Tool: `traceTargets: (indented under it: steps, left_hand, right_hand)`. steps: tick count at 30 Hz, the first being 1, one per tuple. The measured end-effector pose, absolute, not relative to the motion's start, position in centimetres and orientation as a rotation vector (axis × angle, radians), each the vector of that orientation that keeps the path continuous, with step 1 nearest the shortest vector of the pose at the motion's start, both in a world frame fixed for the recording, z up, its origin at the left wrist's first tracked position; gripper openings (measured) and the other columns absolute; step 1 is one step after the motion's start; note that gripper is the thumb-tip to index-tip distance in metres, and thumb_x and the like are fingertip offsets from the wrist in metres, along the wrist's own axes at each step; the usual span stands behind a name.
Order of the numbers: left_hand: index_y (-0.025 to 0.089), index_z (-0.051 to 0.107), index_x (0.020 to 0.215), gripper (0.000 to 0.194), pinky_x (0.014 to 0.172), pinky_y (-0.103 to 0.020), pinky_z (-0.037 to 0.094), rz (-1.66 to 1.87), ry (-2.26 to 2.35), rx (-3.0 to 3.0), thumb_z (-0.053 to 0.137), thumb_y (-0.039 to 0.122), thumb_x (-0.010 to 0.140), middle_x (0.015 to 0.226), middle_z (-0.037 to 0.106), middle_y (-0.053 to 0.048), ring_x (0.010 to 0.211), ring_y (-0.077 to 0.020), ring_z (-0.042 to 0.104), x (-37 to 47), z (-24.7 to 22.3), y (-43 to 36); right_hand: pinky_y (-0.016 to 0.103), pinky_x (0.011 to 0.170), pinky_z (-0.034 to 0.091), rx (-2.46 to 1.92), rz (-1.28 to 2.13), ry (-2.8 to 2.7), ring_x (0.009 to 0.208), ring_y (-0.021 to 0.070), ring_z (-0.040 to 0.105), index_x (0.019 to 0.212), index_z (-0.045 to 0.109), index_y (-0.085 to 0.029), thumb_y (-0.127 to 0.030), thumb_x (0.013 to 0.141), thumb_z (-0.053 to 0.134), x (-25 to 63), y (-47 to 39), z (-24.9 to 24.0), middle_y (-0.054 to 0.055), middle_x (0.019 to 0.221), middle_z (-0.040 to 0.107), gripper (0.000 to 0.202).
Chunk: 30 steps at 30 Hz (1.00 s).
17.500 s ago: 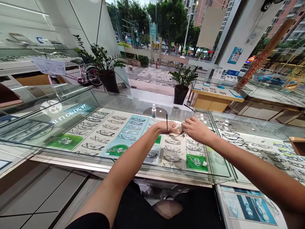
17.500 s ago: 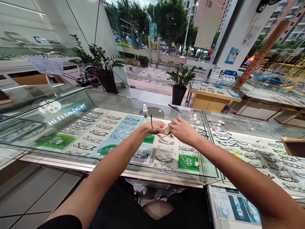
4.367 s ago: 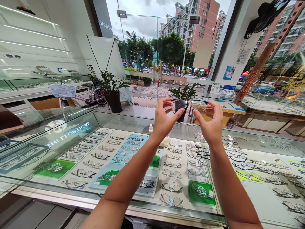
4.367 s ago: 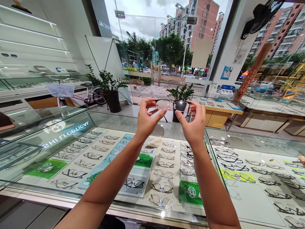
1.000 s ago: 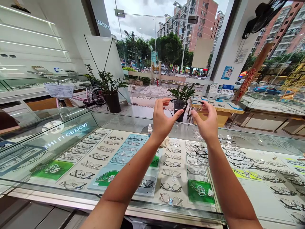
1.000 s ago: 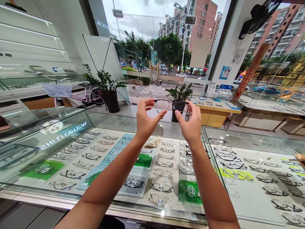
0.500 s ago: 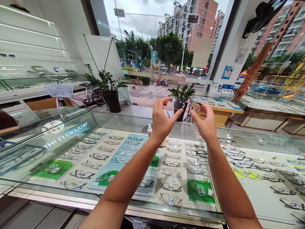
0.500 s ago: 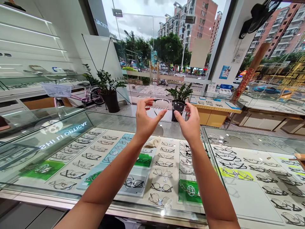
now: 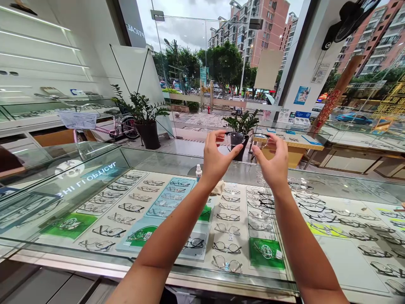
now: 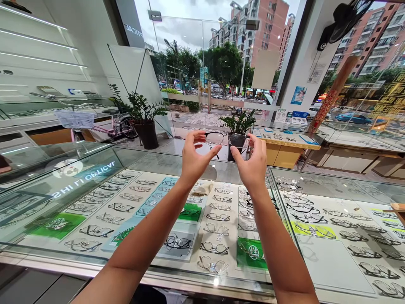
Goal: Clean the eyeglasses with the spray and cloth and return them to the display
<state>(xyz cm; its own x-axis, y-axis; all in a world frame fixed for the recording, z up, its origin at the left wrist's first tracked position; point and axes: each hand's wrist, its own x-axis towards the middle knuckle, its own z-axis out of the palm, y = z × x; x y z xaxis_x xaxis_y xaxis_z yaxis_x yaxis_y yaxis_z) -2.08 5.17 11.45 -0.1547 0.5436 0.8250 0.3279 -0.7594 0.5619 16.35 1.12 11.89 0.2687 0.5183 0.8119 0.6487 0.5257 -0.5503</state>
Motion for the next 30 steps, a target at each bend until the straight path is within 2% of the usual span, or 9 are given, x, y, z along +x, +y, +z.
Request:
traceTargets:
  steps: [8,14,19,25,30]
  left_hand:
    - [0.026,0.056,0.125,0.059,0.093,-0.041,0.056,2.106,0.975,1.96,0.085,0.052,0.081,0.121,0.066,-0.01,0.11,-0.023,0.066,-2.2,11.3,5.4]
    - [0.027,0.054,0.13,0.06,0.097,-0.042,0.057,2.269,0.854,2.084,0.084,0.049,0.083,0.127,0.062,-0.01,0.117,-0.024,0.063,-2.5,11.5,5.4]
    - [0.028,0.054,0.131,0.061,0.098,-0.042,0.058,2.313,0.782,2.143,0.085,0.047,0.082,0.128,0.062,-0.009,0.121,-0.0248,0.061,-2.4,11.5,5.3]
    - [0.028,0.054,0.131,0.061,0.097,-0.042,0.058,2.276,0.79,2.132,0.084,0.049,0.082,0.128,0.062,-0.01,0.118,-0.0242,0.063,-2.4,11.3,5.5]
    - [0.028,0.054,0.13,0.06,0.095,-0.042,0.059,2.247,0.793,2.135,0.084,0.049,0.083,0.126,0.062,-0.01,0.116,-0.0238,0.064,-2.3,11.3,5.6]
  right_hand:
    - [0.05,0.101,0.054,-1.023,-0.092,-1.376,0.118,0.0293,0.062,0.134,0.06,-0.027,-0.055,0.086,0.074,16.1,1.0,12.0,0.011,0.128,0.061,0.058]
    - [0.045,0.102,0.055,-0.843,0.079,-1.252,0.114,0.024,0.067,0.122,0.068,-0.024,-0.049,0.101,0.053,16.5,1.5,12.1,0.01,0.124,0.068,0.035]
    - [0.045,0.101,0.054,-0.752,0.155,-1.157,0.112,0.0244,0.068,0.112,0.073,-0.023,-0.048,0.1,0.058,17.0,2.1,12.0,0.009,0.118,0.073,0.032]
    - [0.038,0.086,0.058,-0.749,0.34,-1.105,0.102,0.0215,0.071,0.11,0.073,-0.024,-0.05,0.096,0.062,17.5,2.5,12.0,0.008,0.116,0.074,0.031]
    - [0.037,0.083,0.059,-0.7,0.415,-1.089,0.103,0.0221,0.072,0.11,0.073,-0.025,-0.053,0.095,0.064,17.7,2.5,12.2,0.008,0.118,0.074,0.033]
